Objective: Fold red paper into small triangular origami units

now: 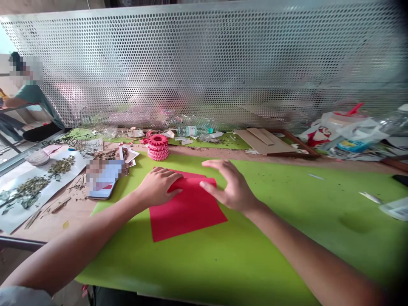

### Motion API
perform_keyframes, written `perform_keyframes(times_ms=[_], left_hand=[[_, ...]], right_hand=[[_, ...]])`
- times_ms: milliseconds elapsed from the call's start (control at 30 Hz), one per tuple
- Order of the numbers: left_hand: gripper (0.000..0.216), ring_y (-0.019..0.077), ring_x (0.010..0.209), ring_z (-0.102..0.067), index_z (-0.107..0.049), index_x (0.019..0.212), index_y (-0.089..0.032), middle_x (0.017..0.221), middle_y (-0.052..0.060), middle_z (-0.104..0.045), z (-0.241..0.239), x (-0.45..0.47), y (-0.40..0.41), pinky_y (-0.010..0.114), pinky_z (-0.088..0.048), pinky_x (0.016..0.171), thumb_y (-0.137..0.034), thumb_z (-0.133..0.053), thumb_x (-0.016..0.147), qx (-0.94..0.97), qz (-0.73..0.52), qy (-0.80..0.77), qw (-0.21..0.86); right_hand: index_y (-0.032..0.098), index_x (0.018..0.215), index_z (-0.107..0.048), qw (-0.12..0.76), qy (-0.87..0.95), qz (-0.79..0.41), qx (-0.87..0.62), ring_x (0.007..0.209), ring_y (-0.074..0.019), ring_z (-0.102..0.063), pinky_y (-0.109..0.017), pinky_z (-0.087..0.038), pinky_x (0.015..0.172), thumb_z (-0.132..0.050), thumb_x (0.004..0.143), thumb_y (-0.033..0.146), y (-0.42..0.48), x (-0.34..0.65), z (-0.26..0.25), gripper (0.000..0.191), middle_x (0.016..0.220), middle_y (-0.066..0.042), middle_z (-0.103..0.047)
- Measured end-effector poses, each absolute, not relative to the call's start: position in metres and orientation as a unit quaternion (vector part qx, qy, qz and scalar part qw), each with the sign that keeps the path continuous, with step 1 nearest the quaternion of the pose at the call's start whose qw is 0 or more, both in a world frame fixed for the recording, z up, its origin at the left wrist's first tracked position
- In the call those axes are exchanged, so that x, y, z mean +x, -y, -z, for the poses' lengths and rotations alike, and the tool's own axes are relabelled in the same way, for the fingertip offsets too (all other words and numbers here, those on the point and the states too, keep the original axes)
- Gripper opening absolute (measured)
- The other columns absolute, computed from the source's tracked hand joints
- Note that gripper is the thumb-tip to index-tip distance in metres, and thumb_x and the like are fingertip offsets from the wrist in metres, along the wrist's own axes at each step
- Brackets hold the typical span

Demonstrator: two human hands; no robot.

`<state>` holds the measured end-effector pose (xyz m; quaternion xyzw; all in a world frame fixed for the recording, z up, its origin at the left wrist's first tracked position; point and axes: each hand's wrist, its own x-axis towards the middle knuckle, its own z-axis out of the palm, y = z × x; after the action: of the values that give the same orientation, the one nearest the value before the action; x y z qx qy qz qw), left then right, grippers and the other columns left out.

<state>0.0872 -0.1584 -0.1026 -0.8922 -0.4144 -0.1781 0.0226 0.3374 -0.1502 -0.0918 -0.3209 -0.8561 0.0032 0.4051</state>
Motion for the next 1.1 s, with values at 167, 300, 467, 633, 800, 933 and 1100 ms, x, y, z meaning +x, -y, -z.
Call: perform_keyframes(times_ms=[167, 300, 467, 633, 800, 933, 1100], left_hand=[[0.041, 0.0265, 0.104, -0.068, -0.052, 0.131, -0.021, 0.114, 0.009, -0.072, 0.103, 0.089, 0.162, 0.041, -0.051, 0.092, -0.040, -0.051, 0.095, -0.907, 0.171, 0.384, 0.013], [0.036, 0.0274, 0.091, -0.070, -0.056, 0.121, -0.017, 0.098, 0.009, -0.075, 0.100, 0.090, 0.165, 0.040, -0.053, 0.083, -0.042, -0.051, 0.095, -0.901, 0.189, 0.390, 0.024], [0.025, 0.0241, 0.087, -0.071, -0.067, 0.104, -0.020, 0.095, 0.006, -0.076, 0.098, 0.086, 0.162, 0.037, -0.052, 0.081, -0.040, -0.053, 0.096, -0.892, 0.242, 0.379, 0.051], [0.024, 0.0213, 0.086, -0.072, -0.073, 0.100, -0.021, 0.093, 0.004, -0.078, 0.098, 0.085, 0.160, 0.034, -0.052, 0.081, -0.032, -0.052, 0.097, -0.897, 0.229, 0.376, 0.033], [0.028, 0.0193, 0.078, -0.071, -0.078, 0.097, -0.027, 0.092, 0.000, -0.079, 0.094, 0.081, 0.157, 0.027, -0.051, 0.067, -0.036, -0.051, 0.097, -0.883, 0.227, 0.410, -0.020], [0.027, 0.0167, 0.063, -0.067, -0.079, 0.094, -0.027, 0.079, 0.000, -0.078, 0.088, 0.060, 0.141, 0.024, -0.044, 0.056, -0.039, -0.055, 0.093, -0.847, 0.247, 0.469, -0.036], [0.027, 0.0195, 0.069, -0.069, -0.079, 0.095, -0.024, 0.081, 0.003, -0.078, 0.080, 0.033, 0.122, 0.027, -0.049, 0.066, -0.037, -0.055, 0.093, -0.810, 0.284, 0.511, 0.042]], right_hand=[[0.022, 0.108, -0.066, 0.330, 0.906, 0.061, -0.260, 0.093, -0.0235, -0.068, -0.044, -0.051, 0.089, -0.070, 0.086, 0.027, 0.157, 0.331, 0.092, 0.023, 0.097, -0.006, -0.075], [0.020, 0.098, -0.069, 0.342, 0.905, 0.072, -0.242, 0.080, -0.0203, -0.070, -0.040, -0.052, 0.080, -0.069, 0.088, 0.022, 0.155, 0.332, 0.092, 0.010, 0.087, -0.004, -0.076], [0.021, 0.093, -0.071, 0.373, 0.891, 0.039, -0.255, 0.072, -0.0176, -0.069, -0.036, -0.052, 0.075, -0.070, 0.087, 0.021, 0.154, 0.333, 0.091, 0.006, 0.081, -0.003, -0.077], [0.022, 0.095, -0.074, 0.351, 0.894, -0.001, -0.277, 0.073, -0.0184, -0.070, -0.036, -0.052, 0.075, -0.069, 0.088, 0.023, 0.154, 0.331, 0.093, 0.009, 0.083, -0.003, -0.077], [0.025, 0.091, -0.077, 0.348, 0.883, -0.063, -0.309, 0.075, -0.0202, -0.071, -0.037, -0.055, 0.074, -0.064, 0.090, 0.027, 0.149, 0.336, 0.094, 0.013, 0.084, -0.003, -0.078], [0.026, 0.091, -0.080, 0.367, 0.851, -0.120, -0.354, 0.071, -0.0215, -0.071, -0.037, -0.058, 0.065, -0.066, 0.088, 0.034, 0.141, 0.349, 0.090, 0.016, 0.085, -0.005, -0.078], [0.027, 0.095, -0.080, 0.372, 0.829, -0.137, -0.394, 0.078, -0.0246, -0.074, -0.038, -0.061, 0.069, -0.064, 0.087, 0.036, 0.133, 0.362, 0.088, 0.020, 0.092, -0.003, -0.079]])
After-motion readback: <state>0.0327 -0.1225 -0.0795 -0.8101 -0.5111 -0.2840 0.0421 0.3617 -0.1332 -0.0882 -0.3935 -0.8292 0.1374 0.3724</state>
